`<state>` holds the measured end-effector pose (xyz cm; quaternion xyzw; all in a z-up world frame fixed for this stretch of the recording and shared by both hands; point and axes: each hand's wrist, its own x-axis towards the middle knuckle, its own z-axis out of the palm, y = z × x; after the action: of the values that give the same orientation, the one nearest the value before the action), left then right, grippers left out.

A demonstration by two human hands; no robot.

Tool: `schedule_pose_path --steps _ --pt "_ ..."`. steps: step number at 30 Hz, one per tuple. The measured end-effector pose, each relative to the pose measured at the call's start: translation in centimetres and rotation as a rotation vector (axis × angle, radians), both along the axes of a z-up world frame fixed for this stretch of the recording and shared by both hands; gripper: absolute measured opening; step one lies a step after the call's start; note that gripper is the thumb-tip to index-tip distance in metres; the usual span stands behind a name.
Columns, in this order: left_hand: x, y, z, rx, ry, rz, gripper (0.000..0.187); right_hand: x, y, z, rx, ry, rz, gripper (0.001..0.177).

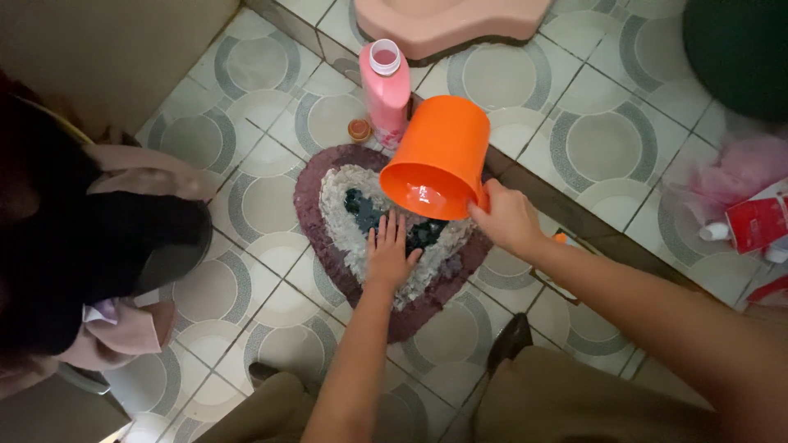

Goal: Washing a heart-shaped rug on a bathroom floor using detergent and water.

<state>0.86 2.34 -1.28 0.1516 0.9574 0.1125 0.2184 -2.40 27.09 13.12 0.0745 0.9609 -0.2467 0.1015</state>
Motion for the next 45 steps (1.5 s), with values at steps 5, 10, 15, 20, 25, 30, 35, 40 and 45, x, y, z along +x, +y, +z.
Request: schedule_pose_path --steps 5,10,15,20,25,30,35,40,45 --pt "-0.1 0.0 0.0 0.013 -0.007 -0.019 0.088 -0.3 0.1 0.7 0.054 0.001 0.076 0.041" --pt "-0.1 -0.3 1.3 -0.050 -0.065 -0.027 0.087 -0.3 -1.2 0.6 0.107 -0.075 0.082 0.040" --pt "0.2 -1.4 1.6 -0.054 -0.087 0.037 0.092 0.5 -2.8 -0.7 -0.051 -0.045 -0.001 0.040" --pt "0.4 -3.5 0.8 -0.107 -0.053 0.045 0.089 1.0 -4.8 -0.4 -0.048 -0.113 0.000 0.043" --pt "1.1 -5.9 -0.3 -0.044 0.025 0.131 0.090 0.4 -7.0 -0.1 -0.074 -0.121 0.063 0.047" --pt "0.8 -7.6 0.0 -0.080 -0.026 0.179 0.083 -0.2 -9.6 0.2 -0.080 -0.127 0.155 0.052" --pt "0.4 -9.5 -0.4 -0.057 -0.054 0.269 0.084 -1.4 -12.6 0.6 -0.129 -0.127 0.198 0.053" --pt "0.1 -11.1 -1.2 -0.077 -0.049 0.283 0.086 -2.9 -13.7 -2.5 -0.072 -0.043 0.272 0.050" --pt "-1.2 -11.7 -1.8 -0.015 0.044 0.352 0.084 -4.8 -15.3 -2.4 -0.091 0.031 0.286 0.047"
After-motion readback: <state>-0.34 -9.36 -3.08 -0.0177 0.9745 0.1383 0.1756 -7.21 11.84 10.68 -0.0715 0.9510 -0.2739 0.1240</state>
